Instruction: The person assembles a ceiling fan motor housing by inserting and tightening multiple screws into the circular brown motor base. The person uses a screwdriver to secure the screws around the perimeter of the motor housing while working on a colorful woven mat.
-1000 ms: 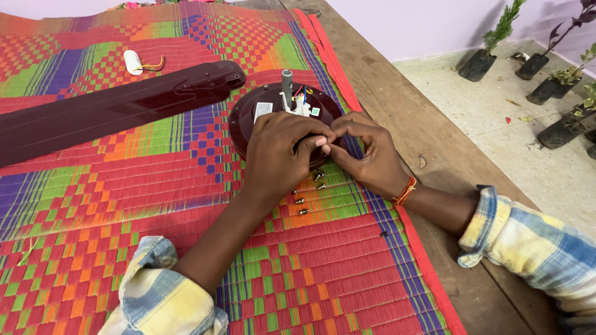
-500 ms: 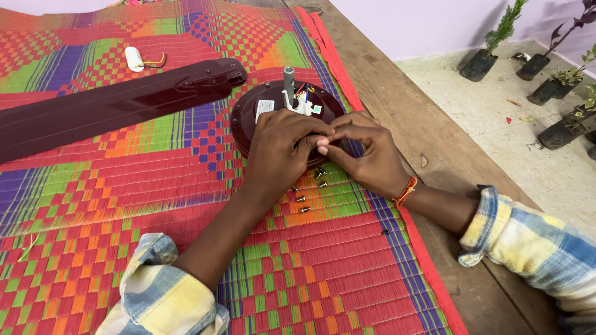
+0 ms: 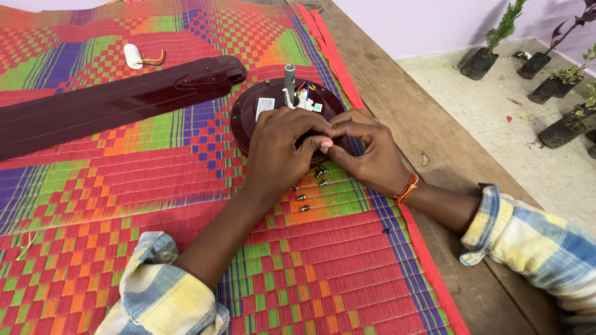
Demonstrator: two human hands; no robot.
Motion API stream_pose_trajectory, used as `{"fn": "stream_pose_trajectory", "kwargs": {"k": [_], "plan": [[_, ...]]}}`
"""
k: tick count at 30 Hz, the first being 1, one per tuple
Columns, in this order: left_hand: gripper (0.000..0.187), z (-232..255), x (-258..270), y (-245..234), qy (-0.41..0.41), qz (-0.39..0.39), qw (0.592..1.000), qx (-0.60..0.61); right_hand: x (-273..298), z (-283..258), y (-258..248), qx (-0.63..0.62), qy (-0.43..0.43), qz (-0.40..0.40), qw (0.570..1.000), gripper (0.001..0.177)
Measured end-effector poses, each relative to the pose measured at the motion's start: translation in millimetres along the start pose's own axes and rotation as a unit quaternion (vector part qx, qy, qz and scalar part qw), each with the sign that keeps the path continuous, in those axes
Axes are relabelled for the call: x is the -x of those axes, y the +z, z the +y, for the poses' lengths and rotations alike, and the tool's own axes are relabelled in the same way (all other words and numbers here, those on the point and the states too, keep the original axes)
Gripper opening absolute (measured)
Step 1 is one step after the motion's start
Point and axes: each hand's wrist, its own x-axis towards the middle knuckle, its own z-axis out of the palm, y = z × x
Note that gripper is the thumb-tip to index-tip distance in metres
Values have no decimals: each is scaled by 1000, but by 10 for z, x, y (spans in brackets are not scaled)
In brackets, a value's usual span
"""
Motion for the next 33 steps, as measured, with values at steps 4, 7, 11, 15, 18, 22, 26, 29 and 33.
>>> {"fn": "stream_pose_trajectory", "kwargs": {"k": [4, 7, 11, 15, 18, 22, 26, 29, 33], "plan": [[7, 6, -8, 3, -2, -4, 1000, -9, -5, -25, 6, -11, 19, 18, 1000, 13], [5, -1, -6, -4, 4, -7, 1000, -3, -4, -45, 8, 18, 9, 14, 1000, 12], [6, -4, -9, -10, 12, -2, 1000, -3, -11, -54, 5, 33, 3, 22, 999, 14], [9, 15, -2, 2, -8, -3, 1000, -6, -2, -34, 1, 62, -23, 14, 998, 14], [15, 16, -1, 9, -5, 5, 1000, -10, 21, -13, 2, 70, -36, 15, 997, 14], [12, -11, 3, -13, 7, -1, 1000, -2, 21, -3, -14, 66, -43, -1, 997, 15], [7, -36, 10, -2, 20, 7, 1000, 13, 1, -14, -17, 59, -46, -5, 997, 16], [4, -31, 11, 10, 5, 7, 1000, 5, 1, -47, 2, 60, -34, 15, 997, 16], [5, -1, 4, 6, -3, 12, 1000, -11, 6, -87, 12, 79, -30, 54, 995, 24]]}}
